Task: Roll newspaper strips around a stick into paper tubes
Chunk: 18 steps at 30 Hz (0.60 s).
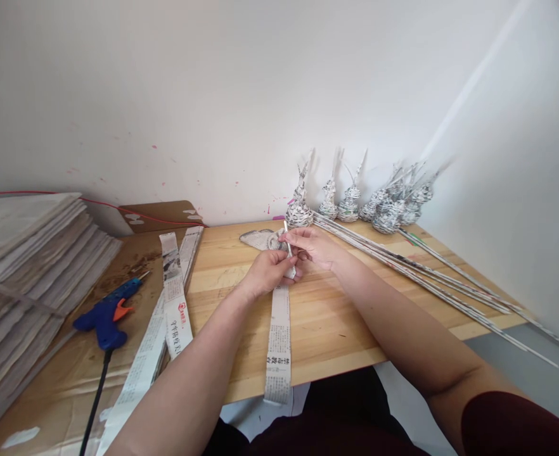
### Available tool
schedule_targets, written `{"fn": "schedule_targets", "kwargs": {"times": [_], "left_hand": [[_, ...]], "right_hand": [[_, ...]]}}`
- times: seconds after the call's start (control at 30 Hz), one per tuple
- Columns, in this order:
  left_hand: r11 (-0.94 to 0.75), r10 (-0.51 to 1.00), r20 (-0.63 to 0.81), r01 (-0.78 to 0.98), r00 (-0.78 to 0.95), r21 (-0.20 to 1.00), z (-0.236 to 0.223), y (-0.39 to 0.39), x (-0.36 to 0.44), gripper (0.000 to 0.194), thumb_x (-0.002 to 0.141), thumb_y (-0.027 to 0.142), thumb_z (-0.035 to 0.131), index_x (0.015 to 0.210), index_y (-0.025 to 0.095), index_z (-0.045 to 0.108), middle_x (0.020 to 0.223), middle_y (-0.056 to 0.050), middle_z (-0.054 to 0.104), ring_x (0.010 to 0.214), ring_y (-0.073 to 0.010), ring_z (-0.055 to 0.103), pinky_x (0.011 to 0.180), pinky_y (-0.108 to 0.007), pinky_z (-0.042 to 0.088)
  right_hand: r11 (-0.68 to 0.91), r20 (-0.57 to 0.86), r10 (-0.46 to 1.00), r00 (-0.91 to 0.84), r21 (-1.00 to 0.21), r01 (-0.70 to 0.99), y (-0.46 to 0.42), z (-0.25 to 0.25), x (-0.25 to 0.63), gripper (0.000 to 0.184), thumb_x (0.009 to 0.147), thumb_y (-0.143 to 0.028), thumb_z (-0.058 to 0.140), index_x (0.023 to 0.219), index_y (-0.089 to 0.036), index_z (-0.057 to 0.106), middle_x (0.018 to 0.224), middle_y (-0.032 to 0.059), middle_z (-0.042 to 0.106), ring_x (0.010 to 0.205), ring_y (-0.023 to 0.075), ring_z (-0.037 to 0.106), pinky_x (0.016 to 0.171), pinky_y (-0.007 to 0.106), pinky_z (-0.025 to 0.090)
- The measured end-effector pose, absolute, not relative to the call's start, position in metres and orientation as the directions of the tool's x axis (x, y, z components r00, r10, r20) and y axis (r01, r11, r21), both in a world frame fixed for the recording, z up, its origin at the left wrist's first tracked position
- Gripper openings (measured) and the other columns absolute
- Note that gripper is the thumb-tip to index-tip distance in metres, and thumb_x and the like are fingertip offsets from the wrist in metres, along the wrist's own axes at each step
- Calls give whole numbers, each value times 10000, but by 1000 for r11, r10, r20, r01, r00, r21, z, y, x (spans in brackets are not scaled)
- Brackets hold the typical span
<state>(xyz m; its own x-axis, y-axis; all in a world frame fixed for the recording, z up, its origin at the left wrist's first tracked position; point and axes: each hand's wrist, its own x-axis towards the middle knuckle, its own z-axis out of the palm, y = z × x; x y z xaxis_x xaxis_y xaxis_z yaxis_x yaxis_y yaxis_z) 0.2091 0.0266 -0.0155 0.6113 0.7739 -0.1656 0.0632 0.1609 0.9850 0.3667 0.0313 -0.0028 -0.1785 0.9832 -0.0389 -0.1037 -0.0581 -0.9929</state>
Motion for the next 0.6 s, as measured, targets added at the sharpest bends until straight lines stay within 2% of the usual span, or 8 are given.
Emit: {"fn": "schedule_targets", "kwargs": {"times": [0.1, 0.23, 0.37, 0.43, 0.53, 0.6], "left_hand": [[170, 778, -173, 64, 604, 983, -15, 26, 209, 348, 736, 466, 702, 816, 129, 685, 764, -93, 706, 729, -193, 667, 717, -338, 537], [135, 764, -157, 83, 626, 987, -15, 27, 208, 405, 710, 510, 713, 802, 116, 691, 778, -102, 705, 733, -193, 664, 707, -337, 542], [149, 767, -161, 71, 621, 986, -16, 28, 208, 399, 705, 512, 717, 790, 123, 686, 755, -98, 702, 723, -192, 667, 699, -336, 544], [156, 770, -164, 67, 617, 985, -18, 28, 207, 395, 710, 512, 713, 793, 127, 686, 752, -98, 703, 724, -194, 670, 696, -333, 543], [153, 757, -164, 72, 632, 986, -20, 29, 207, 432, 696, 534, 717, 809, 118, 689, 785, -108, 709, 739, -200, 674, 703, -338, 545], [149, 752, -162, 75, 639, 986, -20, 29, 207, 462, 685, 550, 719, 827, 112, 691, 799, -116, 710, 743, -202, 674, 705, -344, 545]], "right_hand": [[-55, -44, 977, -209, -997, -48, 31, -3, 367, 356, 654, -453, 783, 788, -137, 690, 567, -21, 565, 463, 63, 432, 420, 215, 264], [-12, -8, 999, -42, -995, -99, 31, -2, 365, 347, 579, -406, 836, 614, -157, 596, 496, -56, 487, 426, 51, 373, 411, 220, 245], [-26, -17, 983, -183, -998, -48, 31, -1, 367, 368, 672, -481, 758, 785, -135, 701, 543, -27, 532, 490, 70, 440, 436, 217, 261], [-29, -23, 978, -208, -999, -25, 31, -1, 368, 375, 667, -466, 766, 818, -128, 708, 582, -15, 567, 502, 68, 450, 443, 216, 264], [-9, -3, 995, -95, -998, -64, 30, -2, 366, 339, 593, -409, 828, 659, -143, 629, 545, -44, 532, 455, 48, 399, 434, 219, 253], [-17, -10, 997, -75, -996, -93, 30, -2, 366, 353, 596, -420, 826, 632, -153, 598, 513, -58, 498, 437, 48, 386, 427, 222, 245]]}}
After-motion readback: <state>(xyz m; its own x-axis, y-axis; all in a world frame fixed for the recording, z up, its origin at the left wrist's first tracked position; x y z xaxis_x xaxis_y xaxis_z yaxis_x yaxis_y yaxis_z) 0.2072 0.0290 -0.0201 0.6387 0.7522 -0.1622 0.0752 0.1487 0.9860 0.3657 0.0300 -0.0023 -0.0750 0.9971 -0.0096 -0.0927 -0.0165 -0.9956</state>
